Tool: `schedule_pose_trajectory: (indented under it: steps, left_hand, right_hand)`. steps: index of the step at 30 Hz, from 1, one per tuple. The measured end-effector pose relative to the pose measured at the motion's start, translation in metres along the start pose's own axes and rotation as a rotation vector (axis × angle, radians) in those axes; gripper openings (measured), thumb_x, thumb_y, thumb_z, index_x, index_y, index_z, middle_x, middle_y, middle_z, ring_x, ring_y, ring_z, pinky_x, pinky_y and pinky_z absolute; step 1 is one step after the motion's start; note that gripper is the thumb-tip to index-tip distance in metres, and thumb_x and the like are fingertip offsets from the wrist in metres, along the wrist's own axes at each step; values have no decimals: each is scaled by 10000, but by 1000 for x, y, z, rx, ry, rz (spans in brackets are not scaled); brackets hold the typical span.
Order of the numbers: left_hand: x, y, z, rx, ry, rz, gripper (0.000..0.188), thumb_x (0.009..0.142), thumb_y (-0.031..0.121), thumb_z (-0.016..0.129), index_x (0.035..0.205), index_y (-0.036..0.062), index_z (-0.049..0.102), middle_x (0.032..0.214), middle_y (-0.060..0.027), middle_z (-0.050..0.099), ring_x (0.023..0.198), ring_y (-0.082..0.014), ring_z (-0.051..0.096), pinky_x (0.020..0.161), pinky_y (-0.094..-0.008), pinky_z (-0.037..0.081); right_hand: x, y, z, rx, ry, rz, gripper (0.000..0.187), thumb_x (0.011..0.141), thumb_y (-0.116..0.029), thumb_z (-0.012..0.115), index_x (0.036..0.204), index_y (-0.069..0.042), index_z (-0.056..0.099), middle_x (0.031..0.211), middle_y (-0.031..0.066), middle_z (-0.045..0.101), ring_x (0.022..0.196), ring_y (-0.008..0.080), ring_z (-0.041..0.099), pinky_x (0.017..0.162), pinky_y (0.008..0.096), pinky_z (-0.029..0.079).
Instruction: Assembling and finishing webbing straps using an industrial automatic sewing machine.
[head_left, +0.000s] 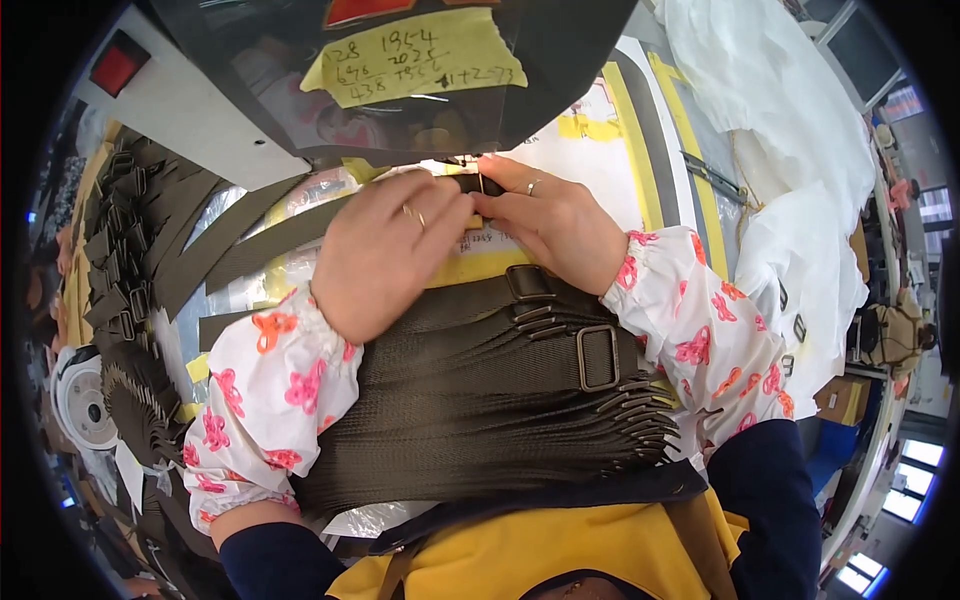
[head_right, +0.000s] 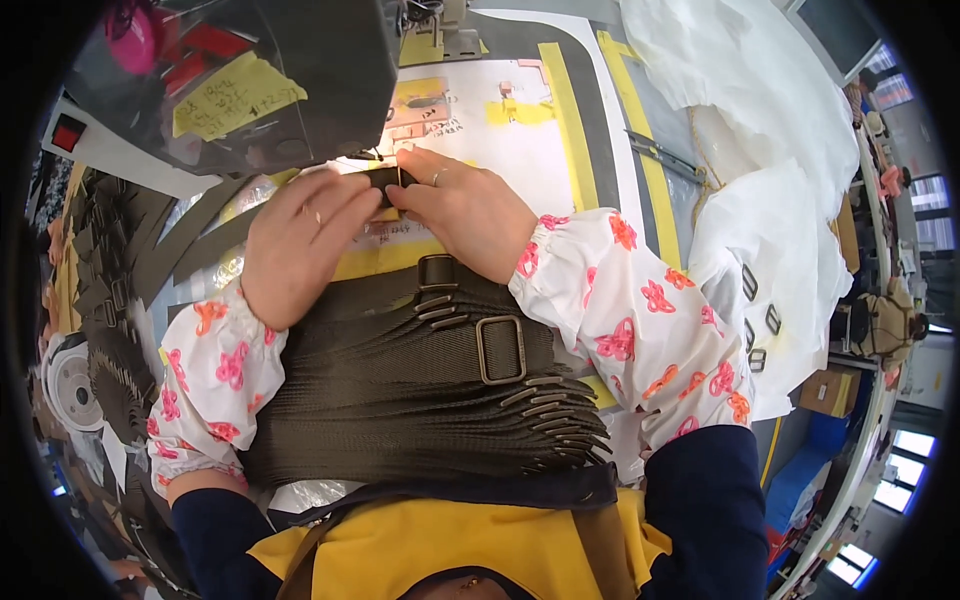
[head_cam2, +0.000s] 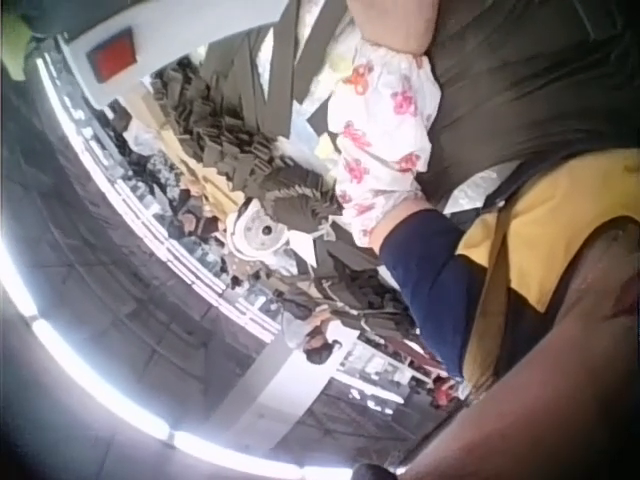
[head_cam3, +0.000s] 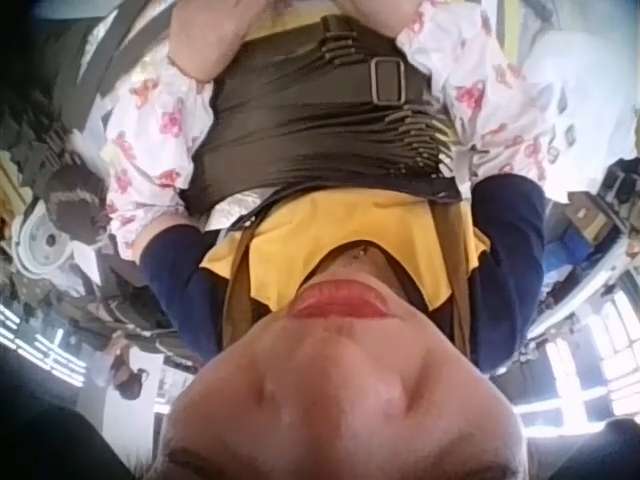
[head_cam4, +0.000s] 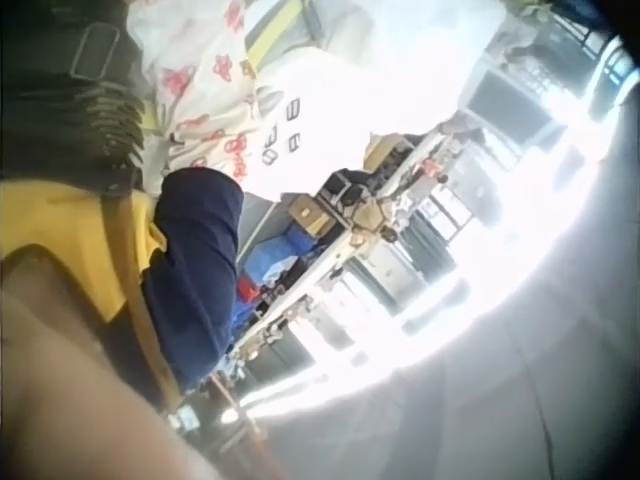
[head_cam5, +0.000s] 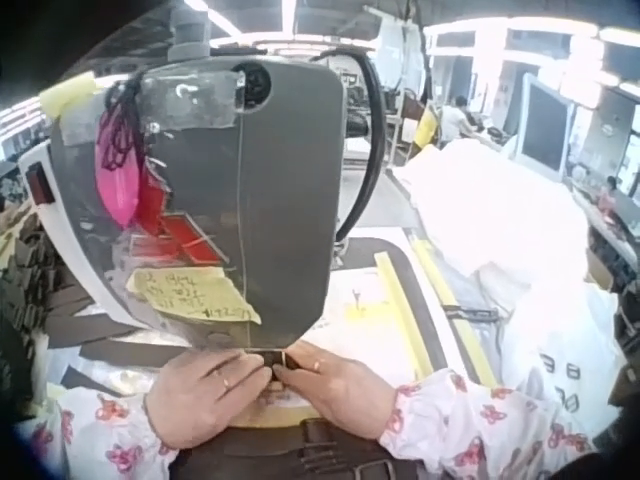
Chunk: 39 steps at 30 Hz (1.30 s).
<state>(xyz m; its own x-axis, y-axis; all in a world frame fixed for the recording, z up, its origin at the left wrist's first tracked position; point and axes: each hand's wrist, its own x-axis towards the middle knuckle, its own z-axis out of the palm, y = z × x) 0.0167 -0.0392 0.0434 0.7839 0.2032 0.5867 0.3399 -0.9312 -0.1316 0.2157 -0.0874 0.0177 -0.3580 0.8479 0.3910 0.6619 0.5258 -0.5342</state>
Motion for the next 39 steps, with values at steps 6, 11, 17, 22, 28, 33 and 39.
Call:
schedule_pose_trajectory:
  steps: [6, 11, 17, 22, 28, 33, 39]
  left_hand:
    - [-11, -19, 15, -125, -131, 26, 215, 665, 130, 598, 865, 55, 576, 806, -17, 533, 781, -182, 515, 672, -296, 482]
    - [-14, -20, 13, -110, -150, 37, 304, 680, 123, 593, 980, 91, 622, 992, 41, 603, 820, -169, 546, 626, -265, 503]
    - [-10, -20, 13, -67, -272, 19, 405, 694, 95, 572, 1088, 171, 623, 1145, 84, 588, 855, -160, 559, 644, -257, 517]
    - [-10, -24, 15, -109, -259, 7, 427, 646, 50, 589, 1054, 160, 645, 1147, 59, 607, 689, -178, 517, 642, -259, 482]
    - [-18, -20, 18, -187, -147, -22, 360, 632, 27, 608, 983, 95, 651, 1133, 8, 611, 715, -200, 534, 642, -282, 467]
    - [-12, -7, 6, -230, -235, -187, 291, 717, 21, 619, 1003, 72, 641, 1144, -77, 576, 884, -274, 551, 777, -354, 444]
    - [-19, -13, 11, -246, -238, -300, 283, 730, 34, 615, 1001, 109, 654, 1109, -109, 584, 913, -284, 577, 720, -375, 429]
  right_hand:
    - [-9, 7, 13, -128, 76, -66, 265, 755, 23, 551, 1005, -29, 624, 1179, 166, 538, 1094, 317, 534, 840, 357, 499]
    - [-12, 6, 10, -193, 59, -60, 297, 732, 33, 551, 1012, -34, 625, 1186, 159, 545, 1114, 311, 528, 869, 356, 487]
    - [-8, 3, 6, -284, 161, -99, 193, 716, -35, 580, 896, -40, 648, 1022, 113, 643, 1042, 249, 579, 852, 364, 487]
    - [-5, -2, 1, -424, 95, -115, 141, 731, -59, 611, 860, -58, 668, 984, 73, 666, 1008, 205, 597, 912, 439, 424]
    - [-10, 2, -1, -429, 62, -100, 188, 732, -56, 593, 904, -69, 668, 1019, 57, 660, 1056, 203, 568, 969, 466, 361]
    - [-12, 0, -5, -392, 31, -60, 245, 710, -23, 602, 940, -76, 667, 1046, 42, 653, 1097, 194, 539, 985, 481, 338]
    - [-9, -2, -7, -415, -49, -51, 303, 680, 0, 609, 962, -92, 668, 1086, 23, 639, 1106, 186, 531, 999, 489, 318]
